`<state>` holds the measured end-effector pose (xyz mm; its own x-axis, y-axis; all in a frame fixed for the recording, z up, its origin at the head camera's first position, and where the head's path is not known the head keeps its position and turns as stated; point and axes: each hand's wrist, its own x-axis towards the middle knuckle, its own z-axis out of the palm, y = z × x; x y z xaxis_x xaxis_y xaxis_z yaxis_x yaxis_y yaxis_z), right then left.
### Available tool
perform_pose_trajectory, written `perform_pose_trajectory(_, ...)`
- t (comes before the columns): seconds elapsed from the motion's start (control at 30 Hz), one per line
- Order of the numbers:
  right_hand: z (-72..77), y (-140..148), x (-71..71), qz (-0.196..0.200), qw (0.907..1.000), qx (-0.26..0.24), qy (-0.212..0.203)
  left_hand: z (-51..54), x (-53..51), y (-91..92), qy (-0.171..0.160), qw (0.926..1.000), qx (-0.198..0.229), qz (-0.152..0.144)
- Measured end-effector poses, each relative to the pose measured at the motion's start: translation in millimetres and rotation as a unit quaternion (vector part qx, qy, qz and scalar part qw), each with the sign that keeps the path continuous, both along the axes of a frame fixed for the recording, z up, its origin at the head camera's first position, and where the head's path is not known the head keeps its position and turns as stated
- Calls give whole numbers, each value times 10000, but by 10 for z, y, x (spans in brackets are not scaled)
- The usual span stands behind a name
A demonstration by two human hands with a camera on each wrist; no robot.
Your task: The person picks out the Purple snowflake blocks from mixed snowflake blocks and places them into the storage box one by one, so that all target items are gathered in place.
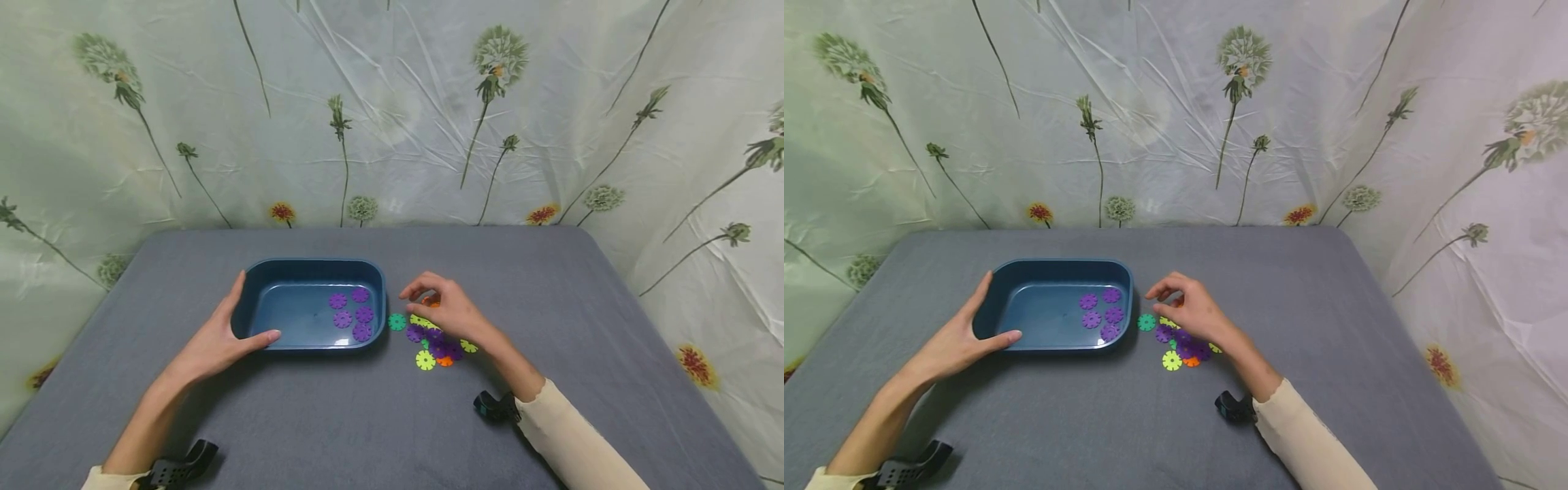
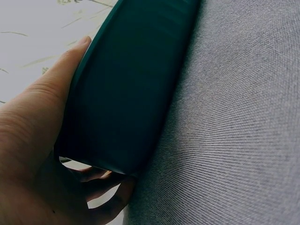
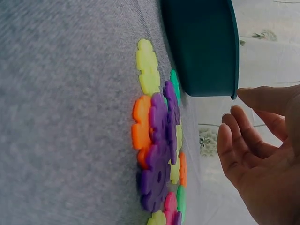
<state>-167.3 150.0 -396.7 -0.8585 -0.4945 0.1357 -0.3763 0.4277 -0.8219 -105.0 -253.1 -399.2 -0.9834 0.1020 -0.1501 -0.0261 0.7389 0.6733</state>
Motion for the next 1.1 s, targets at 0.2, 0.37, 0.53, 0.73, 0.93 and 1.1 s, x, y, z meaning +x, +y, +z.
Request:
perform_pose_trajectory(0.2, 1, 39, 29, 8, 9998, 178, 31, 10, -1, -5, -4, 10000, -29, -16)
perform_pose_trajectory(0.37, 12, 75, 54, 25, 9997, 260, 25, 30, -2, -10, 18, 10000, -41, -7)
perform_pose_trajectory(0.53, -4, 122, 71, 77, 9995, 311, -86, 29, -6, -5, 29, 10000, -57, 10)
perform_pose_trajectory(0.73, -40, 162, 81, 244, 9980, 539, -217, 14, -12, 4, 88, 10000, -28, -7)
perform_pose_trajectory(0.93, -73, 169, 77, 444, 9958, 705, -392, 5, 4, 17, 57, 10000, -37, 26)
perform_pose_trajectory(1.1, -100, 158, 72, 485, 9928, 987, -480, 15, 7, 11, 50, 10000, -9, 57)
